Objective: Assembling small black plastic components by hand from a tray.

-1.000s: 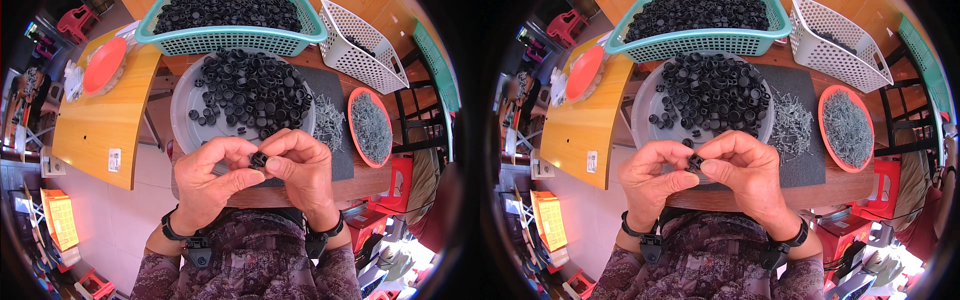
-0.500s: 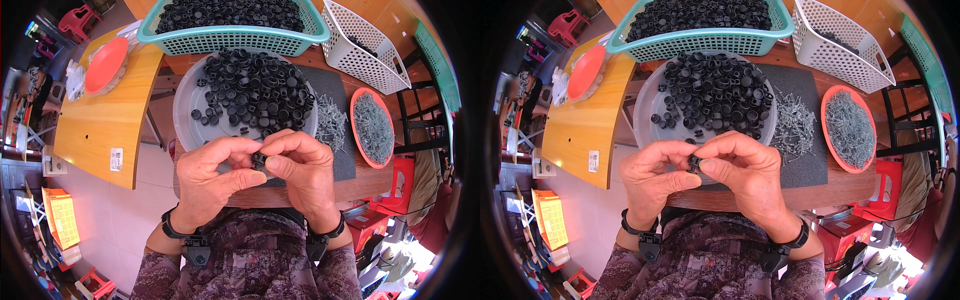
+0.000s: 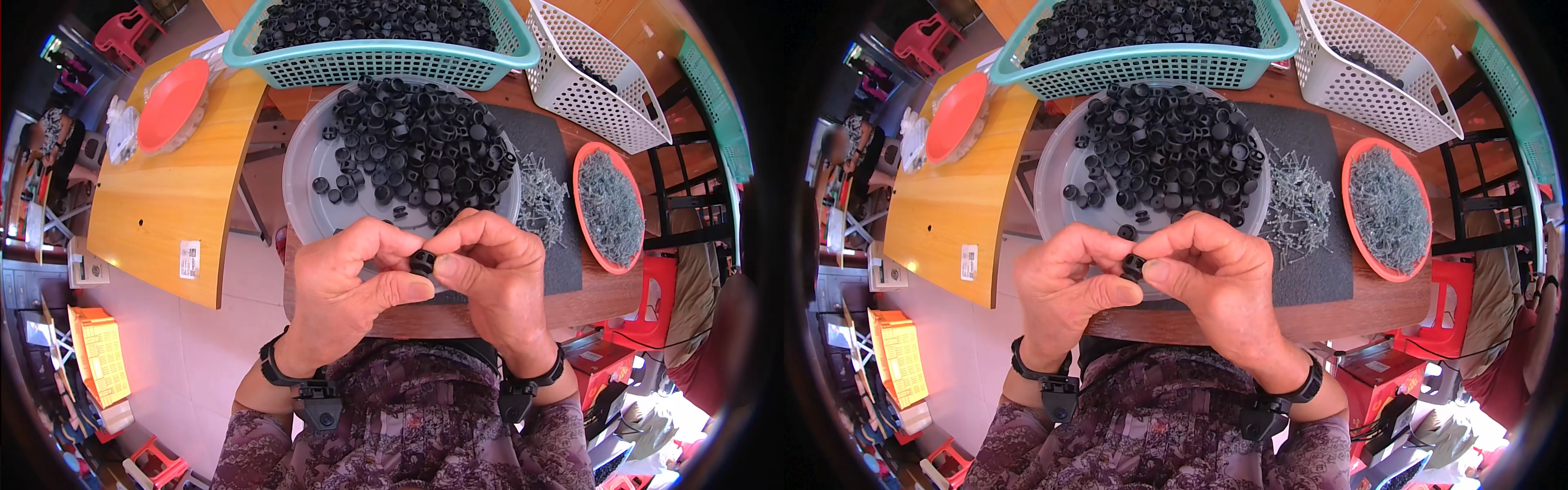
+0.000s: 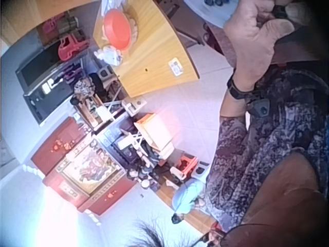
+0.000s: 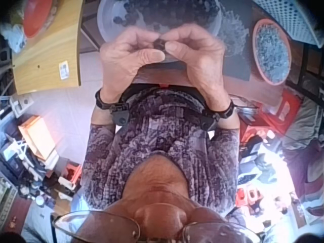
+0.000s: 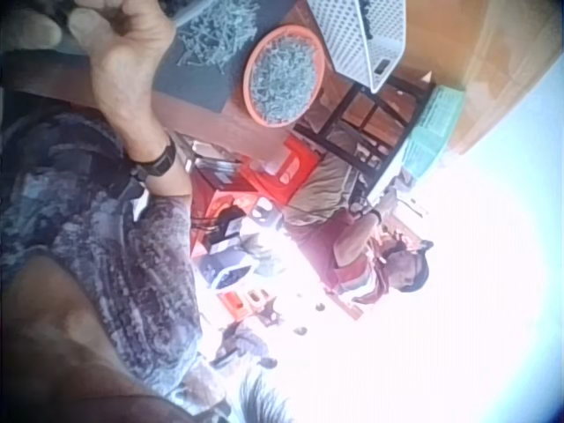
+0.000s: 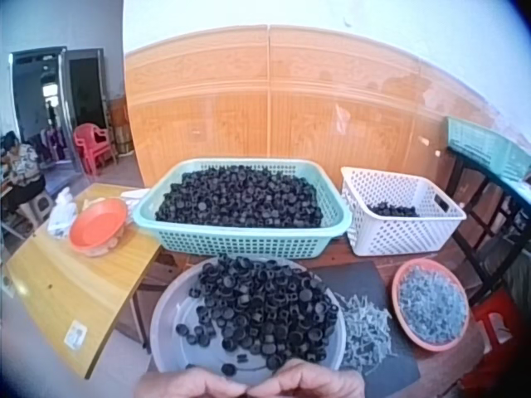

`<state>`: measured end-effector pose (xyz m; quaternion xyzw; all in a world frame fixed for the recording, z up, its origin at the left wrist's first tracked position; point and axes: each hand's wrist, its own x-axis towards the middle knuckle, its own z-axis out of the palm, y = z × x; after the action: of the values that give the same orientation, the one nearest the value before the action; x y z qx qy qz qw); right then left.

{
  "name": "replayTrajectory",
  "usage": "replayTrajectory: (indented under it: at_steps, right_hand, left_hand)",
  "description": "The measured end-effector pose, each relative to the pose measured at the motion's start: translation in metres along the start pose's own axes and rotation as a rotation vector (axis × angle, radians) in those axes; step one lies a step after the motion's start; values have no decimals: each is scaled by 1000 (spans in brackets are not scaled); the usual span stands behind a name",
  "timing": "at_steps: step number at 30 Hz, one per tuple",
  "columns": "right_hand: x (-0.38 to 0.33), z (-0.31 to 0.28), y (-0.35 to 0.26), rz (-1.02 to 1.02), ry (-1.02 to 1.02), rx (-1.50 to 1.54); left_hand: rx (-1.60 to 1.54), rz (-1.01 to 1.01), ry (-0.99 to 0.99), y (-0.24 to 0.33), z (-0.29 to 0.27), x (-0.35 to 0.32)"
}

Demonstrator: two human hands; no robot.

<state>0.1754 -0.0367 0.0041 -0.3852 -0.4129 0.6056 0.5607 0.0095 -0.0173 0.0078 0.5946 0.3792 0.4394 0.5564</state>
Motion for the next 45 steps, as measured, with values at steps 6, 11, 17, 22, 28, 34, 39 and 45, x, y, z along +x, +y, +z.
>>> replayTrajectory:
  at_steps: [6,11,17,22,28,34,39,45]
  right_hand:
    - [-3,0,3,-91,-11,-25]
    - [-3,1,2,-121,-35,-14]
    - [-6,5,-1,-153,-23,-77]
    - [-9,3,0,-182,-2,-215]
    - [-10,3,3,-185,21,-184]
    - [-10,6,4,-205,28,-189]
    - [-7,0,2,-176,2,-214]
    - [-4,-4,-5,-177,-32,-211]
  left_hand:
    - [193,145,-13,-7,1,0]
    - [283,246,6,-12,2,0]
    - [178,231,13,-12,3,0]
    - [91,118,18,-10,3,-2]
    - [166,166,-6,-10,1,-1]
    - [336,308,-55,-7,-2,2]
    - [469,451,-63,-8,0,9]
    - [548,597,-78,-3,0,16]
